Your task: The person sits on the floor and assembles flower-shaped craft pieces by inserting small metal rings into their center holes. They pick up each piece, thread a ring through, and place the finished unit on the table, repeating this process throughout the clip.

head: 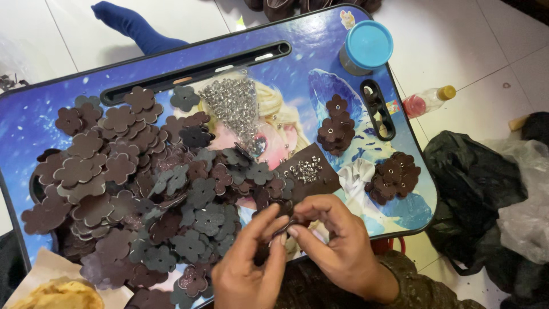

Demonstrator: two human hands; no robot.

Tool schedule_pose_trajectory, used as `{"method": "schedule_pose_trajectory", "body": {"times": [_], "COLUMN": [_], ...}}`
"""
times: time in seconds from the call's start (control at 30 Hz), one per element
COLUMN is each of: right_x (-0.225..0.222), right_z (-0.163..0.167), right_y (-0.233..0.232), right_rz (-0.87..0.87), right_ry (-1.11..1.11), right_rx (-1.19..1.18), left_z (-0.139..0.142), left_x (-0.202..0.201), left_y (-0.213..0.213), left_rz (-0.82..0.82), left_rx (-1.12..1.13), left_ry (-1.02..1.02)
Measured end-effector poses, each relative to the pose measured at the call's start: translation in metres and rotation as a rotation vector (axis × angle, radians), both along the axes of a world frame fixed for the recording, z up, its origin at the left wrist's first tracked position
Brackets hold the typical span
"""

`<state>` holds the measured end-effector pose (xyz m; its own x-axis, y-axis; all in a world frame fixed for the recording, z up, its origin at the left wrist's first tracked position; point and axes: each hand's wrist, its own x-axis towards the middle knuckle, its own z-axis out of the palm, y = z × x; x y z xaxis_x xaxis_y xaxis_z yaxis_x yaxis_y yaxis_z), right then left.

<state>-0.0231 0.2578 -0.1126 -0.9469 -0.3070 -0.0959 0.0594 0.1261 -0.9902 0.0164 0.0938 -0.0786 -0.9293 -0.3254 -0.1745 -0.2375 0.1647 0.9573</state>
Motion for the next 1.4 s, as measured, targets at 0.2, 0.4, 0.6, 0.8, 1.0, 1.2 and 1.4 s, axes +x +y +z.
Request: {"method": "schedule_pose_trajectory", "body": {"times": [0.2, 0.4, 0.6, 0.8, 1.0, 1.2, 1.4], "right_x": [-0.008, -0.003, -0.002, -0.005, -0.003, -0.032, -0.089], "right_z": [0.007, 0.004, 0.006, 0.009, 0.008, 0.017, 0.028], "right_y": [0.012, 0.007, 0.007, 0.011, 0.012, 0.028, 0.032], "right_rz": [0.100, 0.115, 0.125, 0.193, 0.182, 0.160, -0.348], "right_ry": [-0.270, -0.272, -0.250, -0.313, -0.294, 0.021, 0.102], "right_rx": [-0.223, -0.211, -0.104, -0.200, -0.254, 0.100, 0.216], "left_z": [-0.002, -0.018, -0.041, -0.059, -0.052, -0.027, -0.007], "left_x": [-0.003, 0.002, 0.010, 0.014, 0.012, 0.004, 0.005], "left_y": [-0.005, -0.003, -0.008, -0.002, 0.001, -0.005, -0.039], "left_rz": [0.082, -0.030, -0.270, -0.384, -0.388, -0.200, -0.003], "left_rx": [0.096, 0.144, -0.107, -0.104, -0.101, -0.334, -0.755], "left_ry": [-0.217, -0.090, 0.000, 0.058, -0.044, 0.196, 0.414]}}
